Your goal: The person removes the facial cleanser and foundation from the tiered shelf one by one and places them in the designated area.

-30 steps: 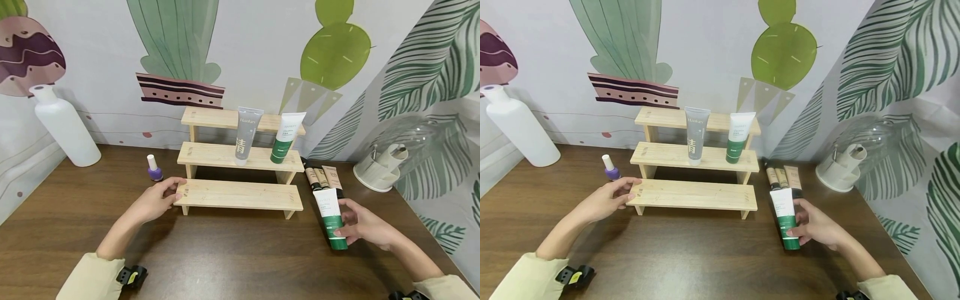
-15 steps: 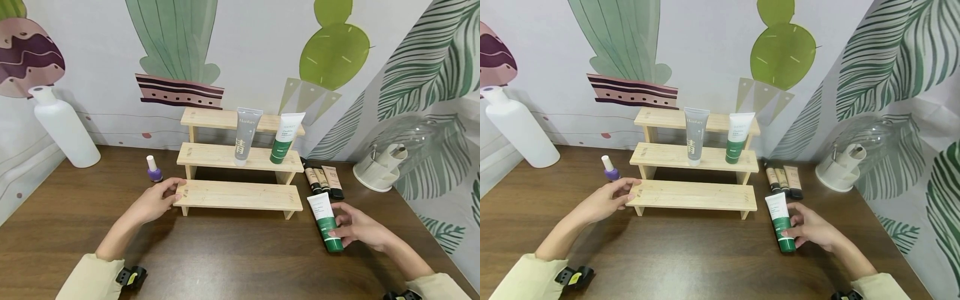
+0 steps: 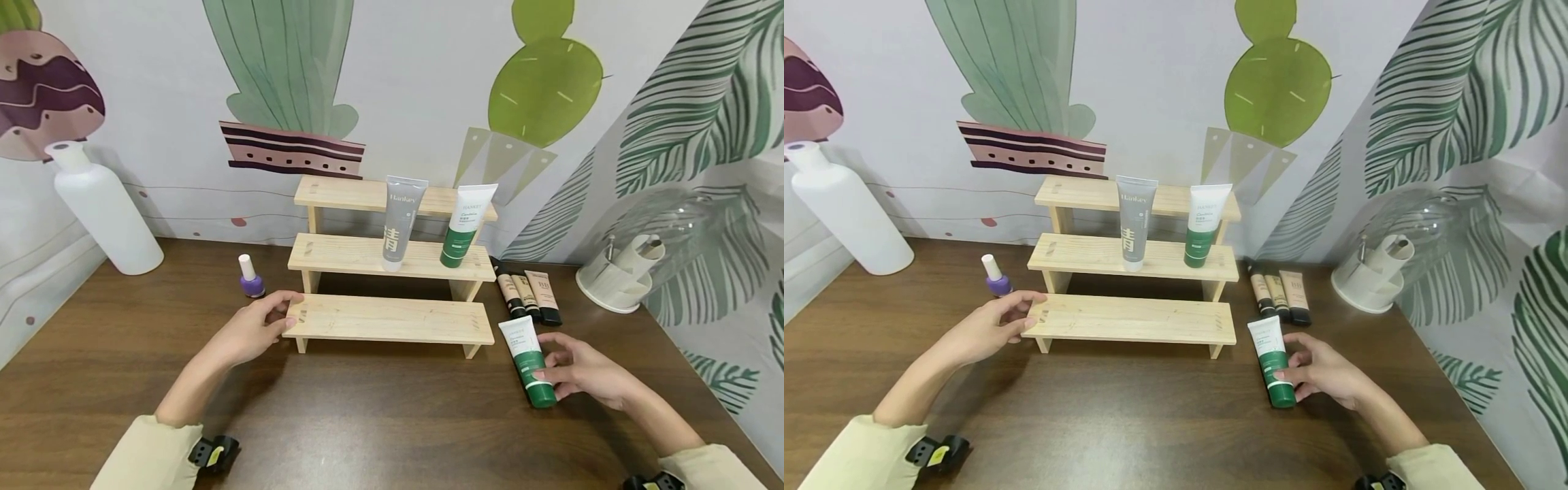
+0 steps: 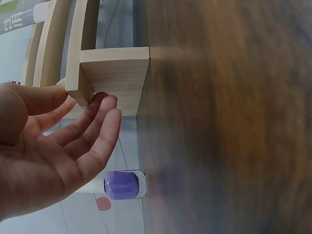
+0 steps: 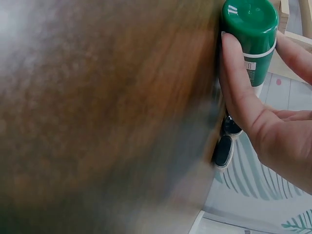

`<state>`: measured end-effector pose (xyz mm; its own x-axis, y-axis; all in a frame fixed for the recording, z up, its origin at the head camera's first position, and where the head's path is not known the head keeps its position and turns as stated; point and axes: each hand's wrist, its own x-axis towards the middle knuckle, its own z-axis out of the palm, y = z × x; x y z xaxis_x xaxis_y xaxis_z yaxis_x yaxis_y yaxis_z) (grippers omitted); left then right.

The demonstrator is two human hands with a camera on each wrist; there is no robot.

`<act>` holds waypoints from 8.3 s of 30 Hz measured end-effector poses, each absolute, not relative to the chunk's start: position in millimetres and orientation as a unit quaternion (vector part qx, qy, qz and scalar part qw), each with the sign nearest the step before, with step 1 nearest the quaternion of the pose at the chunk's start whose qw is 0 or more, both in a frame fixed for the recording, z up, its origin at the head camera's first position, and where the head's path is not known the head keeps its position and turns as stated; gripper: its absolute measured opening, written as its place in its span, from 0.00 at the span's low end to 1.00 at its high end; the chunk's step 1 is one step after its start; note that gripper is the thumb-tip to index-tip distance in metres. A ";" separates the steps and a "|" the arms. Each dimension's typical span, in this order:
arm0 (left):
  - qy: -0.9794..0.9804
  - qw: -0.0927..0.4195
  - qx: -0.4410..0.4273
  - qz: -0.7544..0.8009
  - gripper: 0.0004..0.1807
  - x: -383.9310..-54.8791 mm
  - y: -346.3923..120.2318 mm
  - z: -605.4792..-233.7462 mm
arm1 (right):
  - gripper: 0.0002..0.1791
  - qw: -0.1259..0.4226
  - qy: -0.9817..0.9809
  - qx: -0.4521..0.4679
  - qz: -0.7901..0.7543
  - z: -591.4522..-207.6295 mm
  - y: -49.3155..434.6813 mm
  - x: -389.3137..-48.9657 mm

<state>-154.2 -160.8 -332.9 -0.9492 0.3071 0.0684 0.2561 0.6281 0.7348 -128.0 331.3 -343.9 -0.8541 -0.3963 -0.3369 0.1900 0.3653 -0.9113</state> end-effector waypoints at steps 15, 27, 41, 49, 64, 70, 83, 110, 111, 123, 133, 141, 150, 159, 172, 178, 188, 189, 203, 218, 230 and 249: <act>0.902 0.036 0.155 0.402 0.18 -154.6 -161.0 -333.5 | 0.41 0.256 0.779 -0.043 -0.571 -343.6 334.1 -128.8; 0.902 0.037 0.153 0.403 0.18 -155.8 -161.6 -335.0 | 0.40 0.258 0.774 -0.049 -0.576 -342.7 341.5 -122.3; 0.901 0.041 0.149 0.406 0.18 -154.9 -160.9 -333.0 | 0.34 0.254 0.798 -0.117 -0.533 -332.7 350.0 -123.7; 0.904 0.042 0.146 0.400 0.18 -154.1 -160.2 -331.9 | 0.24 0.238 0.814 -0.159 -0.505 -317.3 346.1 -131.3; 0.905 0.039 0.147 0.397 0.18 -154.5 -160.1 -332.6 | 0.32 0.209 0.842 -0.176 -0.464 -295.4 309.0 -147.8; 0.905 0.034 0.149 0.398 0.18 -154.5 -160.5 -333.1 | 0.33 0.194 0.853 -0.184 -0.448 -290.5 288.3 -154.6; 0.901 0.034 0.153 0.404 0.18 -153.9 -160.3 -332.7 | 0.30 0.131 0.867 -0.253 -0.409 -270.6 238.6 -168.1; 0.896 0.036 0.156 0.413 0.18 -153.7 -160.5 -333.0 | 0.32 0.025 0.813 -0.250 -0.525 -261.8 158.0 -187.4; 0.897 0.035 0.156 0.413 0.18 -153.6 -160.5 -332.9 | 0.32 0.021 0.808 -0.252 -0.532 -262.9 155.6 -188.3; 0.899 0.031 0.153 0.408 0.18 -153.1 -160.0 -332.7 | 0.34 -0.024 0.782 -0.256 -0.567 -272.1 134.7 -199.3; 0.902 0.030 0.154 0.402 0.18 -153.3 -159.9 -332.1 | 0.35 -0.044 0.766 -0.271 -0.581 -272.0 125.7 -206.4; 0.904 0.030 0.152 0.399 0.17 -153.6 -159.6 -332.2 | 0.34 -0.060 0.772 -0.277 -0.570 -277.5 123.5 -213.5; 0.904 0.030 0.149 0.399 0.18 -153.3 -159.9 -332.4 | 0.32 -0.082 0.787 -0.267 -0.550 -278.4 121.3 -215.1; 0.907 0.029 0.148 0.394 0.18 -152.9 -160.1 -331.6 | 0.32 -0.096 0.789 -0.258 -0.549 -279.0 122.8 -209.7; 0.908 0.031 0.147 0.391 0.18 -152.9 -159.6 -332.2 | 0.33 -0.099 0.796 -0.249 -0.543 -276.1 132.3 -196.7; 0.907 0.030 0.146 0.394 0.18 -153.2 -159.9 -333.4 | 0.33 -0.086 0.805 -0.247 -0.533 -275.4 141.1 -190.0; 0.907 0.027 0.148 0.394 0.18 -153.8 -160.5 -333.8 | 0.34 -0.059 0.833 -0.250 -0.491 -277.6 165.2 -183.2; 0.907 0.028 0.148 0.394 0.18 -153.8 -160.5 -333.6 | 0.34 -0.056 0.837 -0.249 -0.485 -277.7 167.9 -182.7; 0.904 0.030 0.149 0.399 0.18 -153.5 -160.1 -332.9 | 0.33 -0.026 0.855 -0.257 -0.449 -279.7 205.1 -173.0; 0.904 0.029 0.152 0.399 0.18 -153.6 -160.4 -334.2 | 0.31 0.031 0.873 -0.205 -0.442 -278.3 250.6 -161.7; 0.904 0.029 0.153 0.398 0.18 -153.7 -159.9 -334.1 | 0.32 0.098 0.858 -0.128 -0.487 -286.6 290.3 -149.4; 0.896 0.030 0.158 0.413 0.18 -153.4 -160.6 -334.6 | 0.27 0.190 0.823 -0.050 -0.533 -308.8 361.4 -129.9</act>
